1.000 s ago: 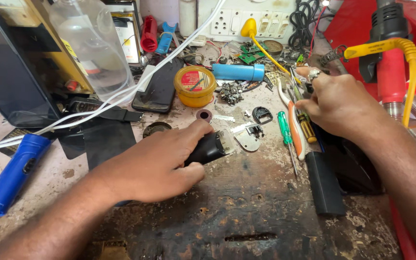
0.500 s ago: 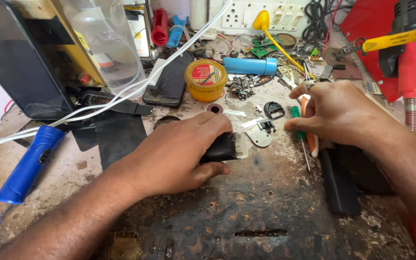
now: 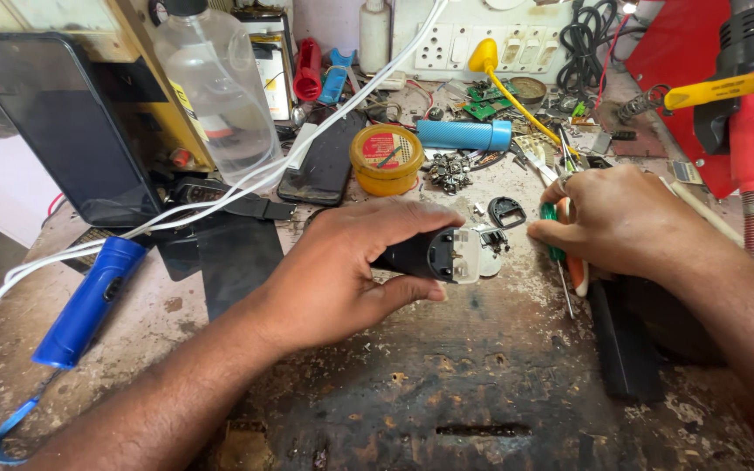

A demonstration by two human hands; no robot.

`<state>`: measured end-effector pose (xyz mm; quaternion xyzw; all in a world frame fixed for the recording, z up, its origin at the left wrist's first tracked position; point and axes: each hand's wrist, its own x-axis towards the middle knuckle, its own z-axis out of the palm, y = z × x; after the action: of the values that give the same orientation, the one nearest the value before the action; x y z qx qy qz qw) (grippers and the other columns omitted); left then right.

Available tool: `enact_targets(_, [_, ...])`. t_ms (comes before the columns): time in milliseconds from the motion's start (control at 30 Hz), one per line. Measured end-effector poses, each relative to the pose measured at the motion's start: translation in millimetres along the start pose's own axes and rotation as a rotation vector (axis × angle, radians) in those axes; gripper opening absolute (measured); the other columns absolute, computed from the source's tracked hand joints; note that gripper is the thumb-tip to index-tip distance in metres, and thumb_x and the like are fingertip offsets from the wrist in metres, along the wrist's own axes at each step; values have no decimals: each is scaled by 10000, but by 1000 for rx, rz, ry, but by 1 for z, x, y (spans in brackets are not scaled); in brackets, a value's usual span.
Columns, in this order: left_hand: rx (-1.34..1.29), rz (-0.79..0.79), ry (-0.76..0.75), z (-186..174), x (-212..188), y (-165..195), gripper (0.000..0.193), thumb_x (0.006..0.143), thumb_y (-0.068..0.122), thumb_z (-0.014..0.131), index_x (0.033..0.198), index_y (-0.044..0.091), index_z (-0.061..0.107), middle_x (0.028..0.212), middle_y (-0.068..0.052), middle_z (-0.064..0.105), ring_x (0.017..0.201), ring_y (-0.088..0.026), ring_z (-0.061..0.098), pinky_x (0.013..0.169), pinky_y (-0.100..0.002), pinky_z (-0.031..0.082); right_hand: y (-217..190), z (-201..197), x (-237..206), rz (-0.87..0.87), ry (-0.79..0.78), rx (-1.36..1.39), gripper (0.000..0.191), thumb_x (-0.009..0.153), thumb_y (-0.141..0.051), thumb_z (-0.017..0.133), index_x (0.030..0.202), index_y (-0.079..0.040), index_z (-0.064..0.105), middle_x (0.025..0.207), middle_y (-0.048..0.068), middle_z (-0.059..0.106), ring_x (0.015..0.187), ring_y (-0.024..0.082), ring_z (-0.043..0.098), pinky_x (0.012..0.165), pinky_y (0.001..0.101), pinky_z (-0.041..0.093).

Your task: The person unscrews the back cover of a black handheld electronic device, removes the cover, and then uses tweezers to detach a ribbon cable from the circuit board. They remove the battery and a small metal component, then reinsert the battery and metal component into the device housing.

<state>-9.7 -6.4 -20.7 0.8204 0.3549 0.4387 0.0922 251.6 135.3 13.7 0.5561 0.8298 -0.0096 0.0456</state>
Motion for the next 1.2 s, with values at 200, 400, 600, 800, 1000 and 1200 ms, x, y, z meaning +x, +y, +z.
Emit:
enact_targets(200, [198,-72,-161,-6,6,3,662,795,341,833,1369,106,603,1230,-113,715,1138,-328,668,946,-446,527,1,-14,1,5,38,320,413,842,-369,810,1116,-73,720,756,90,773,641,205,756,590,382,582])
enact_targets(400, [282,-341,-461,-9,7,1,564,792,353,817,1223,87,570,1024,-120,719,1022,-352,673,824,-487,519,-14,-28,-25,-493,571,850,350,992,-111,643,1299,9,524,934,104,616,949,137,756,735,279,598])
enact_targets(600, [209,-236,-415,4,9,-5,480,715,318,851,1074,92,627,923,-97,727,930,-366,683,722,-511,502,-27,-2,-49,-816,542,854,331,955,40,674,1246,47,516,1062,146,692,1039,217,744,880,329,657])
enact_targets(800, [189,-211,-378,16,13,-17,483,683,312,862,1101,120,714,933,-90,746,933,-357,686,744,-497,506,-25,24,-30,-906,482,911,279,999,52,690,1252,52,573,1324,165,630,1134,186,723,938,317,612])
enact_targets(1000, [193,-178,-359,22,15,-25,543,675,332,864,1159,125,730,1009,-85,759,963,-355,687,775,-484,515,-14,24,-30,-871,438,962,308,945,31,671,1229,31,552,1279,134,587,1088,168,712,879,306,604])
enact_targets(1200, [185,-172,-346,24,14,-23,538,688,344,858,1161,123,730,1030,-82,760,972,-355,689,782,-476,518,-18,25,-33,-845,483,815,333,999,-16,726,1301,-21,587,1247,96,637,1084,145,749,871,281,608])
